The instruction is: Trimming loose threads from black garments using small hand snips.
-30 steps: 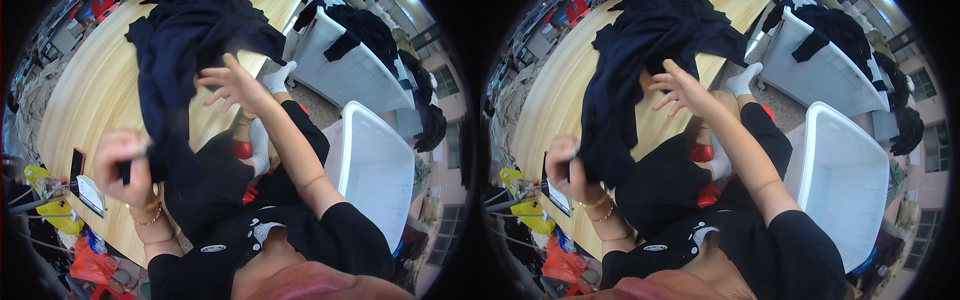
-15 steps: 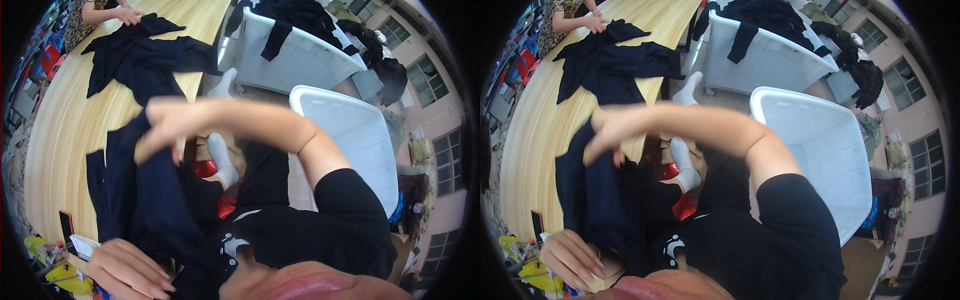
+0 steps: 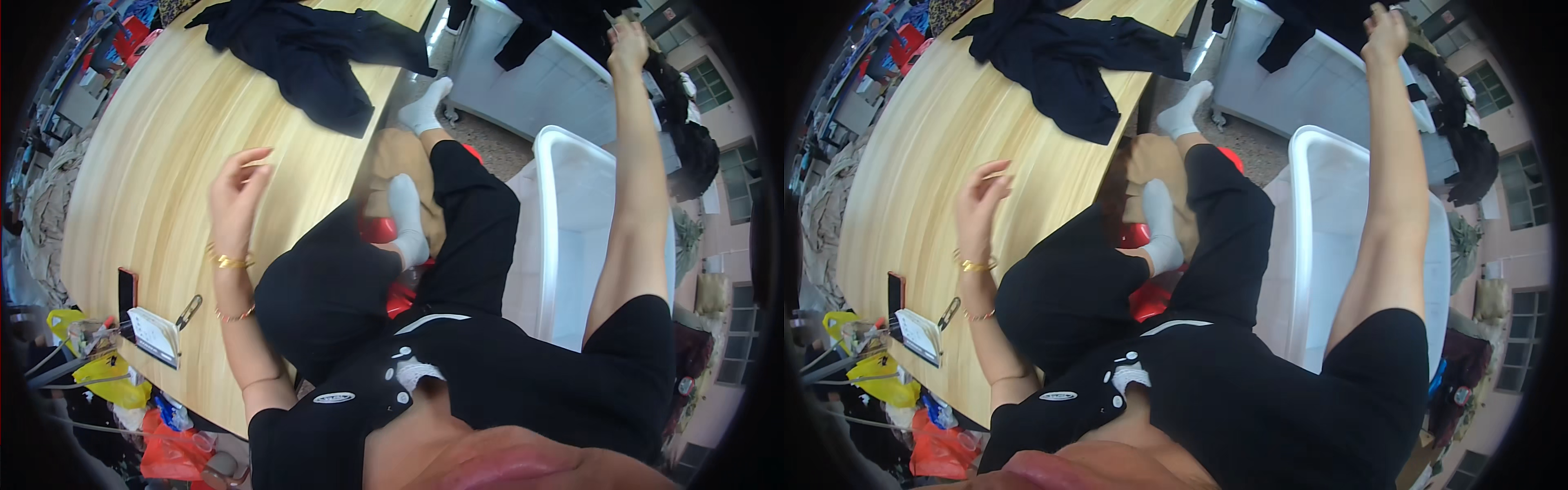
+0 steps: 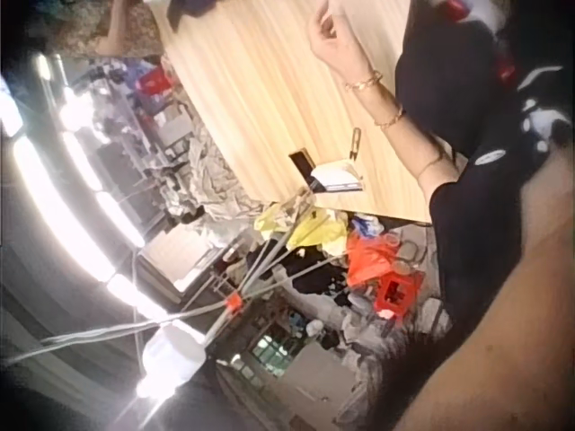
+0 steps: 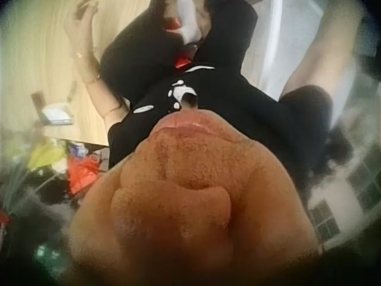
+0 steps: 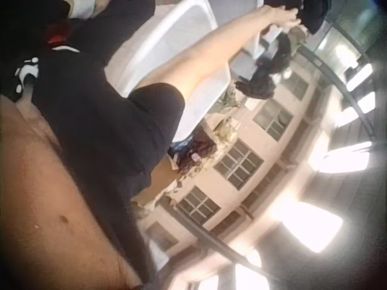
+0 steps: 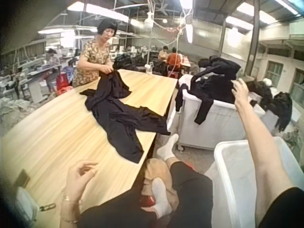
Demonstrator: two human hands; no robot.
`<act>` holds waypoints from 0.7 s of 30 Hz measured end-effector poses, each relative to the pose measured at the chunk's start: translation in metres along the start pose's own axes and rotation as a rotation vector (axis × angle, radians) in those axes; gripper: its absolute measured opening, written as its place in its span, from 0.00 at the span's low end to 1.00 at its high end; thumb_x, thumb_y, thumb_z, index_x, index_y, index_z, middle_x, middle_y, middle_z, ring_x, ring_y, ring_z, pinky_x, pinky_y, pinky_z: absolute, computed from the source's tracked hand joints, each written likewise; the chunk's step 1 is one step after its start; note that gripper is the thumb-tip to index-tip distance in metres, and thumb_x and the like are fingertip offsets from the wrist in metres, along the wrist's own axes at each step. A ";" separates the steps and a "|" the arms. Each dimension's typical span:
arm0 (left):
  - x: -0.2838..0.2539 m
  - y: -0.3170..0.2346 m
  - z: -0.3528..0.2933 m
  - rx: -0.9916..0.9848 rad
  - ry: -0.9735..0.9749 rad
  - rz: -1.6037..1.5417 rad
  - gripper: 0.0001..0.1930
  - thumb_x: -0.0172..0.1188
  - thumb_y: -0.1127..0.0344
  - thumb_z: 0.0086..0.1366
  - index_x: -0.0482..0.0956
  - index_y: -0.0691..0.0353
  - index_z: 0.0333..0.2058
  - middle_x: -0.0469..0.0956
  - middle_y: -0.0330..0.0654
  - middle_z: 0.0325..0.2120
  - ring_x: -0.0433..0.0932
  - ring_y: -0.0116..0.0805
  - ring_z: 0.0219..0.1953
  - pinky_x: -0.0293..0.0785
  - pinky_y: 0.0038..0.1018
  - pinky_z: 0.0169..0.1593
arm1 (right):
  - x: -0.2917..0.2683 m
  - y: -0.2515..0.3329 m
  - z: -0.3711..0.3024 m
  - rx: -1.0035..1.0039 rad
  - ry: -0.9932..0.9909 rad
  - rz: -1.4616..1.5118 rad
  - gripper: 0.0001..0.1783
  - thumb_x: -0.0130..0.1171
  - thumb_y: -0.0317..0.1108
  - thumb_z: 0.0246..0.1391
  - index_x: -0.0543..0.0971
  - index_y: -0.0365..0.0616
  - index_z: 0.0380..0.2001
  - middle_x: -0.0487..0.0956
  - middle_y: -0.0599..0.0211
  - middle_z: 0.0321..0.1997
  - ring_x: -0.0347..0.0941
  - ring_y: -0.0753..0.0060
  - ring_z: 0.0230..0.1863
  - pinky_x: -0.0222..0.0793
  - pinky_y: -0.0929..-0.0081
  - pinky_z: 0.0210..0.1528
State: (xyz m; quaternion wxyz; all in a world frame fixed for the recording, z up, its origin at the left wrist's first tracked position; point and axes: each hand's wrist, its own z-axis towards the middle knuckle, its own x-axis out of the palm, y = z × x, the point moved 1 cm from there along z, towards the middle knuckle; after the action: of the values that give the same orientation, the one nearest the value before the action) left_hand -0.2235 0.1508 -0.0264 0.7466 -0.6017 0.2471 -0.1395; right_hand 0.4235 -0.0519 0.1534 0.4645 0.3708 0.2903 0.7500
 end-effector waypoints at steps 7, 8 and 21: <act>0.070 0.043 0.076 0.442 0.362 0.528 0.27 0.64 0.63 0.57 0.73 0.57 0.56 0.66 0.53 0.60 0.65 0.51 0.62 0.63 0.36 0.63 | -0.012 -0.107 -0.225 0.623 0.147 -0.071 0.18 0.57 0.28 0.58 0.76 0.42 0.53 0.79 0.69 0.44 0.75 0.74 0.45 0.72 0.68 0.46; 0.081 0.045 0.086 0.528 0.381 0.624 0.30 0.64 0.62 0.57 0.70 0.56 0.59 0.66 0.53 0.60 0.64 0.53 0.62 0.62 0.37 0.65 | -0.009 -0.115 -0.240 0.669 0.161 -0.053 0.18 0.57 0.28 0.58 0.76 0.42 0.53 0.79 0.69 0.44 0.75 0.74 0.44 0.72 0.69 0.46; 0.007 0.069 0.060 0.368 0.306 0.782 0.09 0.57 0.73 0.59 0.83 0.58 0.37 0.75 0.45 0.27 0.72 0.46 0.34 0.69 0.37 0.42 | 0.065 -0.131 -0.354 0.764 0.828 -0.133 0.15 0.57 0.34 0.60 0.79 0.47 0.50 0.81 0.72 0.46 0.76 0.84 0.41 0.69 0.85 0.40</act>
State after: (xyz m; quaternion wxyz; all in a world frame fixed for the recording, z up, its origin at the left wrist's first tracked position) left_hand -0.1919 0.2135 -0.0857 0.7924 -0.2932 0.5344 0.0240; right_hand 0.1754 0.0275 -0.1275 0.1909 0.1686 0.7219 0.6435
